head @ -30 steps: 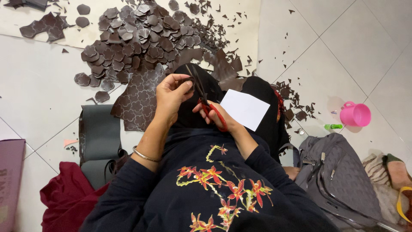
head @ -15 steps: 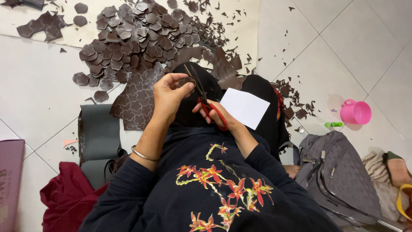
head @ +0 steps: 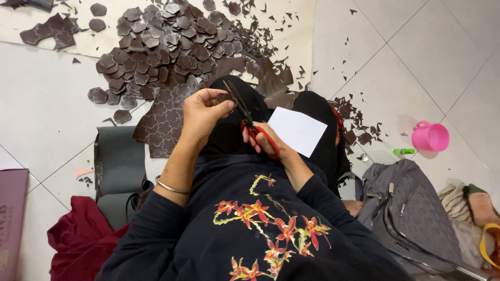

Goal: The person sits on the floor and uses red-handled scissors to cut flower-shaped pieces from a brown patterned sheet. Cut shapes are placed in a growing pile on the floor while scraps accumulate nearby.

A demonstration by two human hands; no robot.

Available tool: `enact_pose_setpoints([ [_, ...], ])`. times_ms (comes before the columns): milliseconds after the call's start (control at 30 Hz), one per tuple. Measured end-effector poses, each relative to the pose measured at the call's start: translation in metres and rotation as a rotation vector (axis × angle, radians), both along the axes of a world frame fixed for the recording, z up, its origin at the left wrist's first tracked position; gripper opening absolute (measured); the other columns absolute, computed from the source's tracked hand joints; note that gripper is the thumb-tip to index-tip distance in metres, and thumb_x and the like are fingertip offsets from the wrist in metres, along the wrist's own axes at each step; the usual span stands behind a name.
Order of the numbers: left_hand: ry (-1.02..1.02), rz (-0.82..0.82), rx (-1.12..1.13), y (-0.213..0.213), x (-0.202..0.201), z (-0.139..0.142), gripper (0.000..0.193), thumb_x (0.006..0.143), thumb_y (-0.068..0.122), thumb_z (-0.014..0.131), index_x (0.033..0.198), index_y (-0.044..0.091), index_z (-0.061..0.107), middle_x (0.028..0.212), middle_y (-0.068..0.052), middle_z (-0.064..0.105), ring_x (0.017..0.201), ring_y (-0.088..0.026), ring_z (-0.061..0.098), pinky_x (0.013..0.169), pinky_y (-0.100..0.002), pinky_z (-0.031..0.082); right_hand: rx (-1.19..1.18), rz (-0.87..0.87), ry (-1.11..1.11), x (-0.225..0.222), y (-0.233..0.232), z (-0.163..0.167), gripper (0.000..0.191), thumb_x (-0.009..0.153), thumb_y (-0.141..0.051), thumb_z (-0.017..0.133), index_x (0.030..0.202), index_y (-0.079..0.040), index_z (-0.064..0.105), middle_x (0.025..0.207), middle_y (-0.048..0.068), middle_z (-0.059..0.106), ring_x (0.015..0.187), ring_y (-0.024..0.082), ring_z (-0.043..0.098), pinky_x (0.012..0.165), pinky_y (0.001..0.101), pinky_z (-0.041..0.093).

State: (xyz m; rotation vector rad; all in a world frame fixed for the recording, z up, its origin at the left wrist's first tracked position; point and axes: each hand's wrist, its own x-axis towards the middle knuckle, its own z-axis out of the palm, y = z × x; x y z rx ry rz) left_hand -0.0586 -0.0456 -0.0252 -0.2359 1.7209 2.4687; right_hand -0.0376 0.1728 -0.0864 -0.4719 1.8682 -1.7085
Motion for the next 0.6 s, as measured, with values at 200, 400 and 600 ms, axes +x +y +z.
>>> enact_pose_setpoints([
  [200, 0.012, -0.042, -0.023, -0.009, -0.002, -0.001, 0.026, 0.081, 0.000, 0.081, 0.105, -0.004, 0.070, 0.089, -0.007, 0.076, 0.074, -0.009, 0.070, 0.066, -0.021, 0.056, 0.019, -0.009, -0.019, 0.000, 0.005, -0.011, 0.099, 0.059, -0.105, 0.047, 0.081, -0.009, 0.055, 0.065, -0.005, 0.051, 0.050, 0.003, 0.050, 0.047, 0.0173, 0.040],
  [400, 0.024, -0.043, -0.041, -0.014, -0.005, 0.001, 0.028, 0.081, 0.001, 0.082, 0.106, -0.004, 0.071, 0.090, -0.007, 0.076, 0.075, -0.008, 0.069, 0.066, -0.021, 0.055, 0.014, -0.025, -0.032, 0.000, 0.006, -0.014, 0.095, 0.058, -0.104, 0.049, 0.076, -0.011, 0.051, 0.063, -0.005, 0.049, 0.050, 0.002, 0.048, 0.046, 0.0165, 0.039],
  [600, 0.007, -0.019, -0.034, -0.013, -0.005, 0.004, 0.027, 0.083, 0.003, 0.081, 0.107, -0.001, 0.070, 0.091, -0.005, 0.076, 0.077, -0.009, 0.071, 0.067, -0.020, 0.056, 0.008, -0.027, -0.026, 0.001, 0.005, -0.010, 0.092, 0.059, -0.103, 0.050, 0.074, -0.012, 0.048, 0.062, -0.006, 0.047, 0.048, 0.001, 0.046, 0.045, 0.0161, 0.038],
])
